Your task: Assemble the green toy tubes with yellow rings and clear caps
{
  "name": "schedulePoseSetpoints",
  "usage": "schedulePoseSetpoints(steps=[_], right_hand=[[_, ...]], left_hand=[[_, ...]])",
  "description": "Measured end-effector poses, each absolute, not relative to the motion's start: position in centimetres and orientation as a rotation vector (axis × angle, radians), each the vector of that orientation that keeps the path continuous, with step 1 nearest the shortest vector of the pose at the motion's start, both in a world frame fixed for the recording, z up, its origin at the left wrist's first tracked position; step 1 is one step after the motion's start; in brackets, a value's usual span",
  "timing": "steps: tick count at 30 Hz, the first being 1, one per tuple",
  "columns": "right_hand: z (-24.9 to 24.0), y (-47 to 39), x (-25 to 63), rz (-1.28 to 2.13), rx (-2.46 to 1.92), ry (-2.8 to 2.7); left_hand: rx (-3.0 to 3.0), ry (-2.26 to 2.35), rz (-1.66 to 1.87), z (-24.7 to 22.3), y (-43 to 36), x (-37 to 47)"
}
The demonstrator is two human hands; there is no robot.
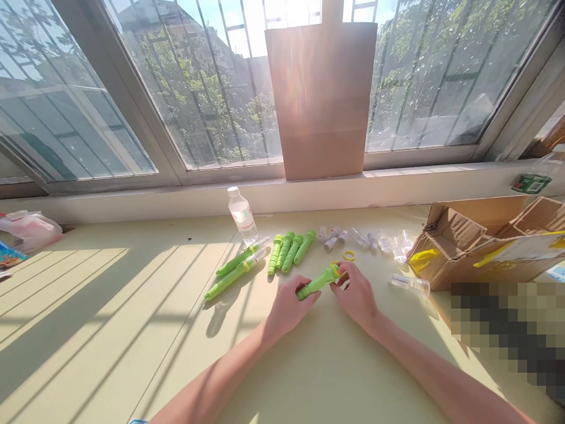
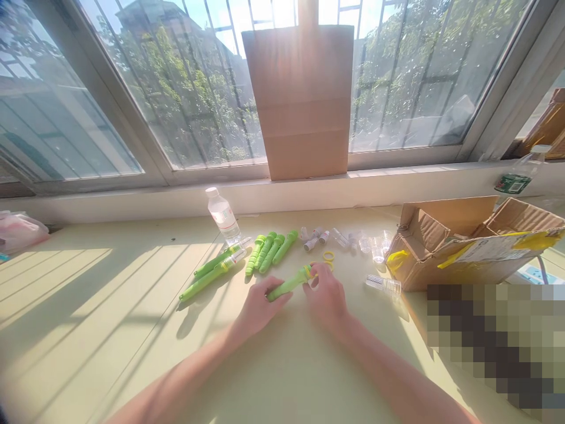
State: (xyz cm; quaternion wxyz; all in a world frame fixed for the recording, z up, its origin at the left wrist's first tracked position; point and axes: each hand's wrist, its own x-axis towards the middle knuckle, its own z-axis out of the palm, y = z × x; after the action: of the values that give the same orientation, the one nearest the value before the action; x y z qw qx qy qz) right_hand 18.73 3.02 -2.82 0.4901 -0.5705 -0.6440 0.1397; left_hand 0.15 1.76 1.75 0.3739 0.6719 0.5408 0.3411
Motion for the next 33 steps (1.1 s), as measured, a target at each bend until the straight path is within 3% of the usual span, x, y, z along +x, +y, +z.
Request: schedulePoseSetpoints(steps=[15,33], right_hand=[[-2.7,3.0,18.6,0.362,-1.401,-1.594],[-2.8,3.0,18.8,0.366,-1.377,-1.601]], left_hand=[[1.358,1.244,0.784,1.9,1.9,0.1],[1.331,1.147,0.661,2.8,1.7,-0.2]])
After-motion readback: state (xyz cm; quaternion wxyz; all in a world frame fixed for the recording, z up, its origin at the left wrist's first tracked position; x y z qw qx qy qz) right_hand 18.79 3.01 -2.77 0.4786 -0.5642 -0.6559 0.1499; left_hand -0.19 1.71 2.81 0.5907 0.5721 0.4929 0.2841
